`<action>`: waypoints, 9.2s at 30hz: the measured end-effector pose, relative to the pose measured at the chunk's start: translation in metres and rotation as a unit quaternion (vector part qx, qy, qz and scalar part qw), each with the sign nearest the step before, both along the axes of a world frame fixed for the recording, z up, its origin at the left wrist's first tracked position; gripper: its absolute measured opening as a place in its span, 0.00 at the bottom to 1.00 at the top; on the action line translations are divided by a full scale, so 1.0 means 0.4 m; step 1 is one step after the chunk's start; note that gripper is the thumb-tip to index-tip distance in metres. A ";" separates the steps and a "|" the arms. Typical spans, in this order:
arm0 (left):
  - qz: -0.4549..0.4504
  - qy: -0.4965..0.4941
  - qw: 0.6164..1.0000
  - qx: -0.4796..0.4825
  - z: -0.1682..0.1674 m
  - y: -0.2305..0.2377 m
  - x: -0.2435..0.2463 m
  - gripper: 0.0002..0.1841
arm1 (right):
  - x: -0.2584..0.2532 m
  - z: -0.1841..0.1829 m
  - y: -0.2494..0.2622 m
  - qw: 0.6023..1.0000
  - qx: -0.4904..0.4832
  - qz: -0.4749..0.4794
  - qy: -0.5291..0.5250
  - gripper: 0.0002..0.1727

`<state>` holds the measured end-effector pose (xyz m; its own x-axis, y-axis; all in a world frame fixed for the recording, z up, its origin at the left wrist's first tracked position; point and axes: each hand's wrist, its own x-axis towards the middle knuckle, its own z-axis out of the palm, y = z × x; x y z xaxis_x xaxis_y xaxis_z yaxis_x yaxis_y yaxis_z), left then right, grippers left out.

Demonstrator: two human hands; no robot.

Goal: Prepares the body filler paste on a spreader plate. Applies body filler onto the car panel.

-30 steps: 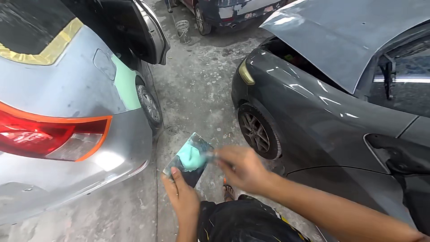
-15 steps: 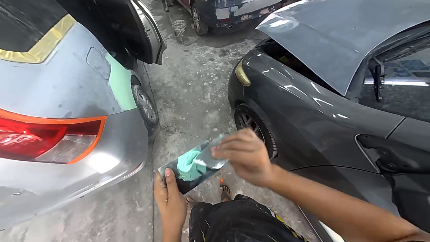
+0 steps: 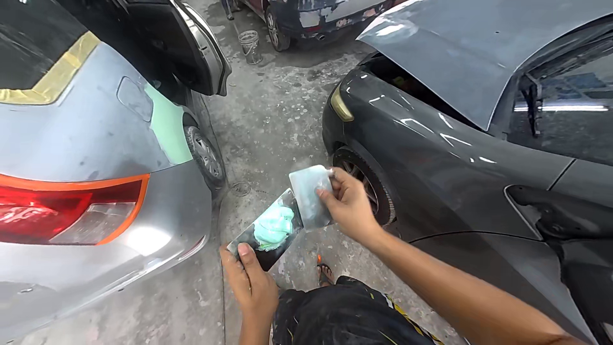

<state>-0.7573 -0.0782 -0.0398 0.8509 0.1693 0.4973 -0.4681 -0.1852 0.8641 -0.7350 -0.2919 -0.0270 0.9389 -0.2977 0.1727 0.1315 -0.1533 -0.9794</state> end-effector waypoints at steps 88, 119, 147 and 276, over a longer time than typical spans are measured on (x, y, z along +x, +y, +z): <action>0.020 0.200 0.957 -0.208 -0.005 -0.053 -0.027 0.18 | -0.111 -0.002 0.103 0.912 -0.342 0.145 -0.174 0.14; -0.058 0.055 0.978 0.192 -0.003 -0.046 -0.015 0.39 | -0.020 -0.040 0.075 0.973 0.196 0.034 0.115 0.10; 0.024 0.177 0.973 -0.148 -0.024 -0.078 0.039 0.17 | -0.045 -0.007 0.071 0.919 -0.345 0.093 -0.168 0.13; 0.211 0.210 0.900 -0.319 -0.156 0.017 1.948 0.12 | 2.193 -0.331 0.269 0.894 0.097 0.396 0.189 0.11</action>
<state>0.0221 -0.0713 -0.1022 0.7345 0.6577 -0.1672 -0.0790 0.3276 0.9415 0.1423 -0.1843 -0.1596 0.8490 0.4957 -0.1831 -0.2211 0.0185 -0.9751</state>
